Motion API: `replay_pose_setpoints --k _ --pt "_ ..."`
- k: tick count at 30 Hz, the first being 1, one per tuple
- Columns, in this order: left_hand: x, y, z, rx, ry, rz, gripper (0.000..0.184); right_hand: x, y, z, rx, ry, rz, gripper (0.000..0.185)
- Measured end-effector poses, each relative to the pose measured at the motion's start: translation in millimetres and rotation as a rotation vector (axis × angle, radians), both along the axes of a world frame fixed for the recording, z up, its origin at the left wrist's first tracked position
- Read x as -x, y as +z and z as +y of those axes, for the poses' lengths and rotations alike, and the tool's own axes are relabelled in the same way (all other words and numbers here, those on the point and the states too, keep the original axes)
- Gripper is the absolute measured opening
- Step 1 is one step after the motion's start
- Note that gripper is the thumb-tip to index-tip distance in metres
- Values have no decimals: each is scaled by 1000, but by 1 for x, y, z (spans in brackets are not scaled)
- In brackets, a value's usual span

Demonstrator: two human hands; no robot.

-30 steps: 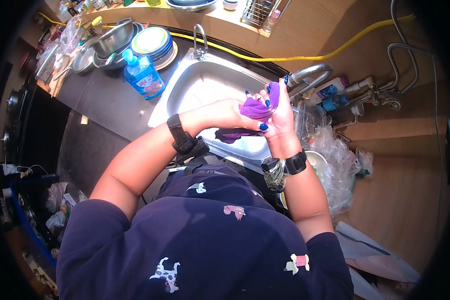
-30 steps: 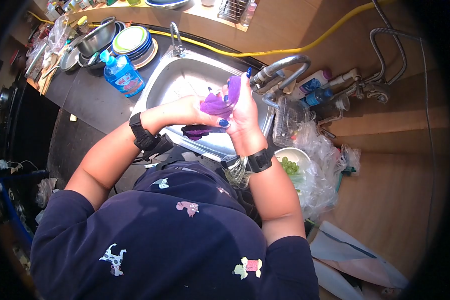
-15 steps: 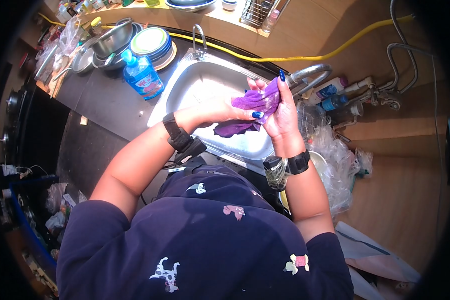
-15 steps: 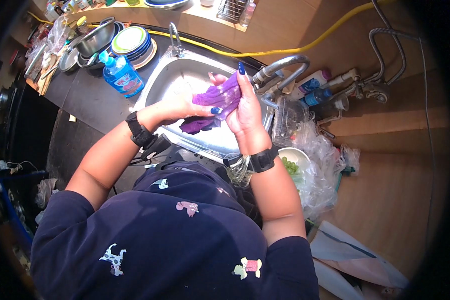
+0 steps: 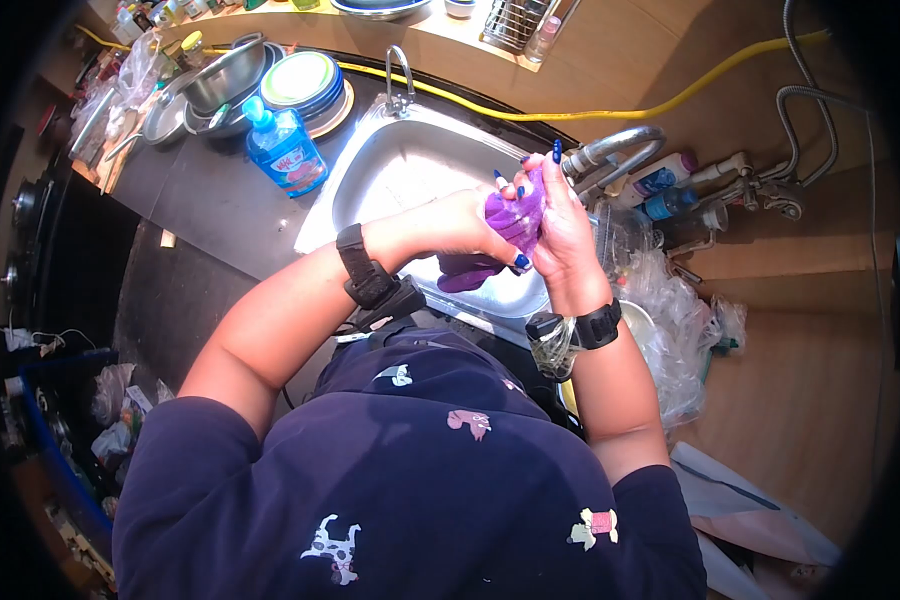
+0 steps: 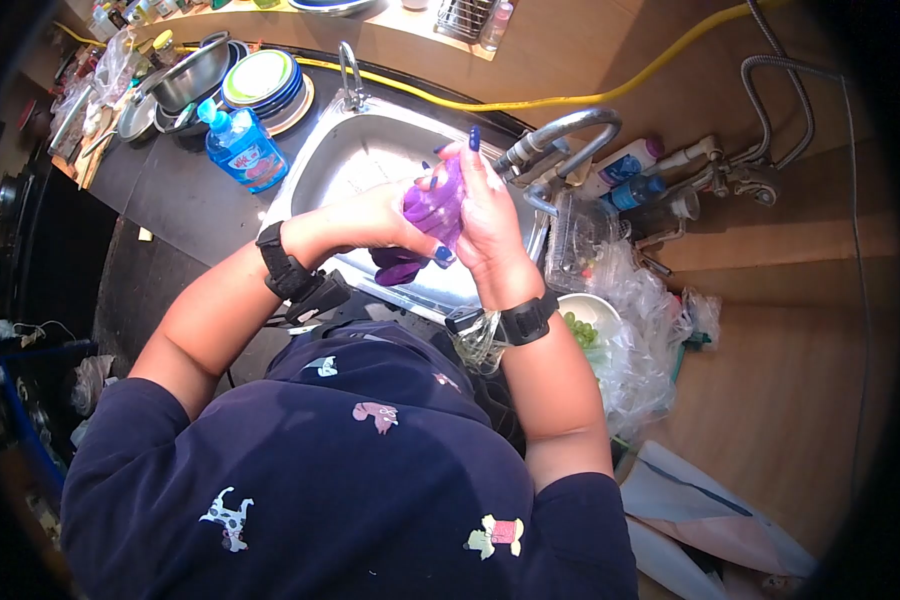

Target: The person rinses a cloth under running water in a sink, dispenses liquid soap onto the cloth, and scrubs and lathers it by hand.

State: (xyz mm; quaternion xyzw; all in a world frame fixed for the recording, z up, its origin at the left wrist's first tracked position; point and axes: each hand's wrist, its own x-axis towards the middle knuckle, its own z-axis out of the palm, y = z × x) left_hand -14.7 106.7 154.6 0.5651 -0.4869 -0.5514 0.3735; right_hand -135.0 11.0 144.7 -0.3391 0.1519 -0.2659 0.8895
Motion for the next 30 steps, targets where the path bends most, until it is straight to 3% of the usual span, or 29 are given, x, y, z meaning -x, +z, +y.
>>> replay_pose_setpoints --k 7,16,18,21,22,25,29,30 --pt "3 10 2 17 63 -178 40 0 8 5 83 -56 125 33" --pt "6 0 3 111 89 -184 31 3 11 7 163 -28 69 33" --pt "10 18 5 117 109 -327 27 6 13 6 156 24 39 31" --pt "11 25 3 252 148 -433 22 -5 27 16 214 -120 56 32" --pt "11 25 1 318 161 -448 21 2 19 6 151 55 -19 35" --pt "6 10 -5 214 153 -275 30 3 20 5 239 163 13 34" --pt "0 10 -8 -49 109 -161 37 1 3 -4 262 99 -57 34" --pt "2 22 -4 8 92 -101 36 1 13 3 167 37 1 33"
